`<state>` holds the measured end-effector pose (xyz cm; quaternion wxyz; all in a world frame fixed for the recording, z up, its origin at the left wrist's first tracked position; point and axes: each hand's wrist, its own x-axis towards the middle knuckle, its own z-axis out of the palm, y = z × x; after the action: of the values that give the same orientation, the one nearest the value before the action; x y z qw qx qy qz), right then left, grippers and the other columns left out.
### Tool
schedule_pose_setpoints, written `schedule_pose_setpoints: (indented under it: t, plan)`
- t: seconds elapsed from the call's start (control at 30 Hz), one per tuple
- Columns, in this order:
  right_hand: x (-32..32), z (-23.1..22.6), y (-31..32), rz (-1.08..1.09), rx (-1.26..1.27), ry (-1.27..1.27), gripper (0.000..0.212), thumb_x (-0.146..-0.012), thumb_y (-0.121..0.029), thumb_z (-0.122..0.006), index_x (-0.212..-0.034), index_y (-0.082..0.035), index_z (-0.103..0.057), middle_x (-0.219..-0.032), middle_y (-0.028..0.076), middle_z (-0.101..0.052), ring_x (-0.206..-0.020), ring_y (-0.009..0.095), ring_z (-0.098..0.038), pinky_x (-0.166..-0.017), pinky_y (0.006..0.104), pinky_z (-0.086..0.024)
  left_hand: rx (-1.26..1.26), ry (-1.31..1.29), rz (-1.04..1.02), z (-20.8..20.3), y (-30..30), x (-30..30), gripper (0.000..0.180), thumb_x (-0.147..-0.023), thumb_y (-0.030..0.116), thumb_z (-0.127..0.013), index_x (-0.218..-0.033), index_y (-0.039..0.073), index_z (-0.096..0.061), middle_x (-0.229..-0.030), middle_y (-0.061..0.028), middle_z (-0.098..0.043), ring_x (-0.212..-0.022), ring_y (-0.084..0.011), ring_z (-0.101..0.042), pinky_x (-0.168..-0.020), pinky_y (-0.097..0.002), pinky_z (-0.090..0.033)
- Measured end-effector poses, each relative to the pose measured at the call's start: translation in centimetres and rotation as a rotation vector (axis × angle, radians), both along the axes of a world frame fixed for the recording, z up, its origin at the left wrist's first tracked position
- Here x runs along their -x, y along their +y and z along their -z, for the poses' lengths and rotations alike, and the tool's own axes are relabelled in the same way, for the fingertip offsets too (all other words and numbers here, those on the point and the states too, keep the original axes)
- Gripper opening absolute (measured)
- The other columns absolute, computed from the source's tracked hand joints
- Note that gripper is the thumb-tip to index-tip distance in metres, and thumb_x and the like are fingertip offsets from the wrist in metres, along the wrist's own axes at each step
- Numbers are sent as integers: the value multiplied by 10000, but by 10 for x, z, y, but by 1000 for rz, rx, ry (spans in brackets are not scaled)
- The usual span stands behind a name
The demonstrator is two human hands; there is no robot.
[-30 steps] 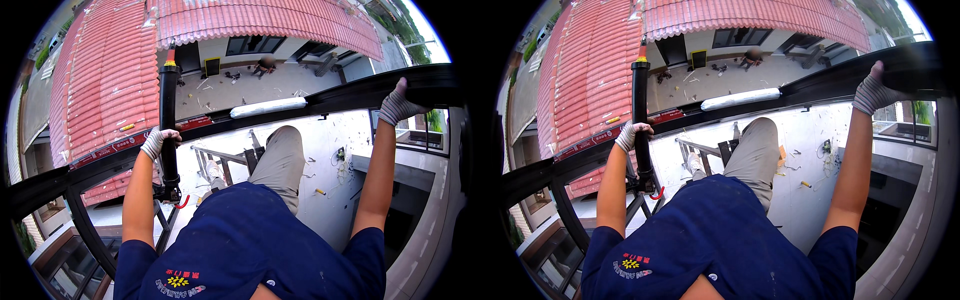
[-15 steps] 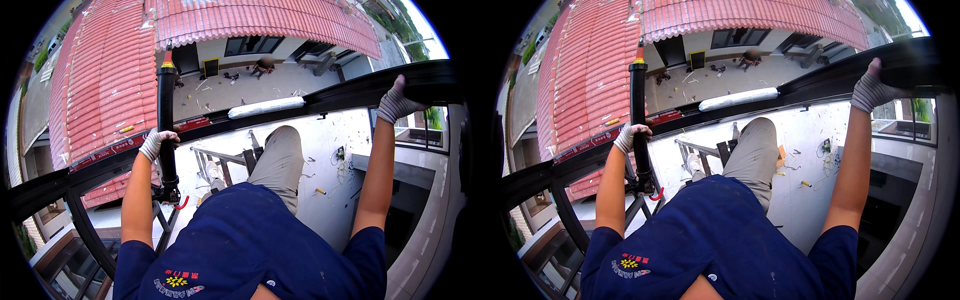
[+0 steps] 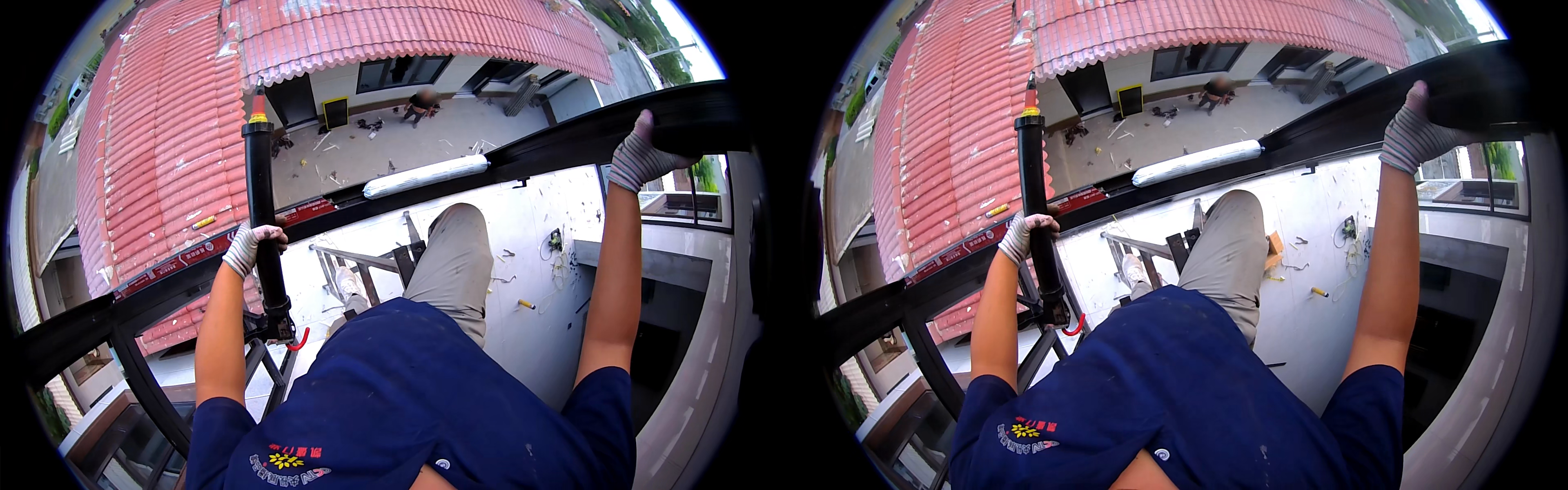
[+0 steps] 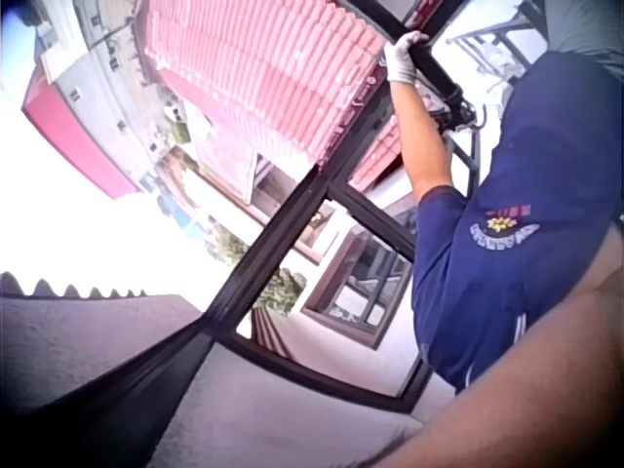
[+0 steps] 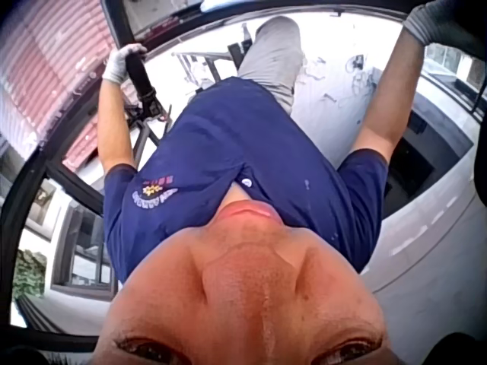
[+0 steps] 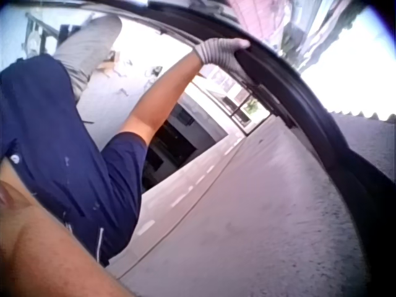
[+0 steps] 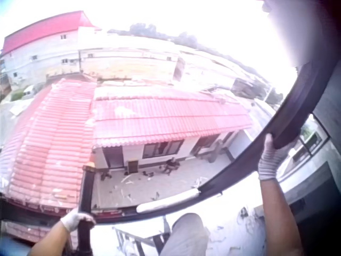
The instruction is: The person applies sealant along the upper frame of a window using a caulking gun while standing on a ladder. They then reload the caulking gun with a new cartridge and continue applying sealant to the window frame.
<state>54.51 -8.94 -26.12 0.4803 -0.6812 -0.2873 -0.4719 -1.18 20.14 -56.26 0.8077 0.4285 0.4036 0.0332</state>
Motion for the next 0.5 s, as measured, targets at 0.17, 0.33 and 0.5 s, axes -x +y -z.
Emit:
schedule_pose_setpoints:
  t: [0.17,0.33,0.5]
  plan:
    - [-2,-2,-2,-5,31,-51,1109,-591,-343,-841,-1428,-1,-199,-1292,215,-418,-1160,339,-522,-1059,433,-521,11,3,4,-1,2,-3,358,-780,225,-694,-1027,-33,-679,-855,-148,-712,-724,-244,-691,-723,-366,-568]
    - [-1,-1,2,-91,-7,-82,1051,-590,-318,-840,-1397,-7,-244,-1284,206,-421,-1161,321,-521,-1046,430,-535,14,8,10,-3,3,-6,486,-772,191,-706,-1166,-73,-601,-822,-143,-696,-706,-234,-687,-703,-355,-568]
    - [4,-1,5,-50,13,-95,1020,-561,-310,-872,-1354,1,-312,-1280,197,-417,-1149,306,-536,-1026,428,-548,7,26,-3,-11,0,-9,529,-751,168,-723,-1193,-78,-568,-808,-133,-683,-700,-227,-680,-697,-355,-565]
